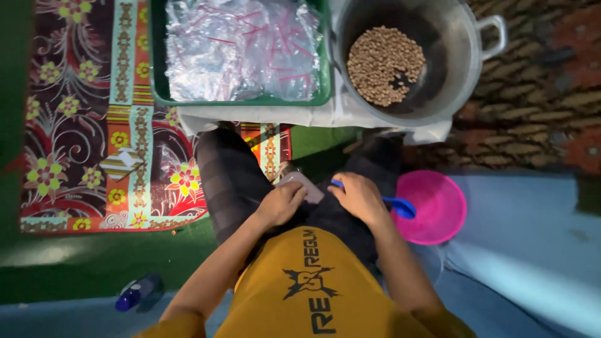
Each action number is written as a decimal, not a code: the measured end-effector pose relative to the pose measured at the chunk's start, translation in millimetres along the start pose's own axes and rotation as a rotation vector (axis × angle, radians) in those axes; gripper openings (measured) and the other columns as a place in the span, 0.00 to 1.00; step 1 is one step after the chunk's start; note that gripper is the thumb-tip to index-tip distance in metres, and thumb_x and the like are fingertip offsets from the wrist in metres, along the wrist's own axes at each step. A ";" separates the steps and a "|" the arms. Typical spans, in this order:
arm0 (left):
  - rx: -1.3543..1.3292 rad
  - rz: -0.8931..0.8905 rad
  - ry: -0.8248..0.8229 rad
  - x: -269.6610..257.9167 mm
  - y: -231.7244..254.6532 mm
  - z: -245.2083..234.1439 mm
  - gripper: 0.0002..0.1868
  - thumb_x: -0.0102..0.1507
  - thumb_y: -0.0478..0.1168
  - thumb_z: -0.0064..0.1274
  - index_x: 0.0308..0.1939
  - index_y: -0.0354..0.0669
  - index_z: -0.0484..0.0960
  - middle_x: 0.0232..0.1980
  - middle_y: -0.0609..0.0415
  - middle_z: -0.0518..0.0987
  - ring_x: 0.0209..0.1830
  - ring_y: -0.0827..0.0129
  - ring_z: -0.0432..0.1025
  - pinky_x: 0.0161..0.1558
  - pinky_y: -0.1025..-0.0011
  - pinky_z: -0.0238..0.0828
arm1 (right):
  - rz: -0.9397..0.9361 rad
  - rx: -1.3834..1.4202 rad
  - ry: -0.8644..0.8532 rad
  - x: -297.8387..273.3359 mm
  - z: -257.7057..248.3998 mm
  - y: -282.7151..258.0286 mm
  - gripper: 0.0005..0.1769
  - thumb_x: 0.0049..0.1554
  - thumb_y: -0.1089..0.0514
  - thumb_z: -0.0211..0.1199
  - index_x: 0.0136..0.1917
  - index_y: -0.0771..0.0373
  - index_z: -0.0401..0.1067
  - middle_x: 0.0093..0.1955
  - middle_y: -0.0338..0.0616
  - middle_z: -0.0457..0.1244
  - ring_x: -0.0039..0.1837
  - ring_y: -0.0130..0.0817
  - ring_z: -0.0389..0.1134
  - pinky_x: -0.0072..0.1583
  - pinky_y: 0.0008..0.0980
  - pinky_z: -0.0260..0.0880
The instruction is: Packaging small beans into plastic zip-lock bags using a spoon and sealing them manually.
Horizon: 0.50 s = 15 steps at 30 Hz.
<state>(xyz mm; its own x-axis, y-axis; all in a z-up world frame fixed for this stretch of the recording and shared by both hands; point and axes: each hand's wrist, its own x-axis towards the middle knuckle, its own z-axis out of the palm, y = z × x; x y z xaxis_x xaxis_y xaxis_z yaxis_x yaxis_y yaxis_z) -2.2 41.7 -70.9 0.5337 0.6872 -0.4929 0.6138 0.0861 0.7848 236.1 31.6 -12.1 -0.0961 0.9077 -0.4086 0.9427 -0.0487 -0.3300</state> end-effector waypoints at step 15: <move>-0.379 0.303 0.463 -49.6 61.8 -24.6 0.23 0.61 0.36 0.60 0.62 0.50 0.78 0.51 0.44 0.85 0.51 0.46 0.79 0.48 0.54 0.78 | 0.046 0.718 0.012 0.5 16.0 -21.9 0.16 0.44 0.56 0.82 0.46 0.54 0.82 0.32 0.34 0.67 0.39 0.24 0.66 0.45 0.27 0.72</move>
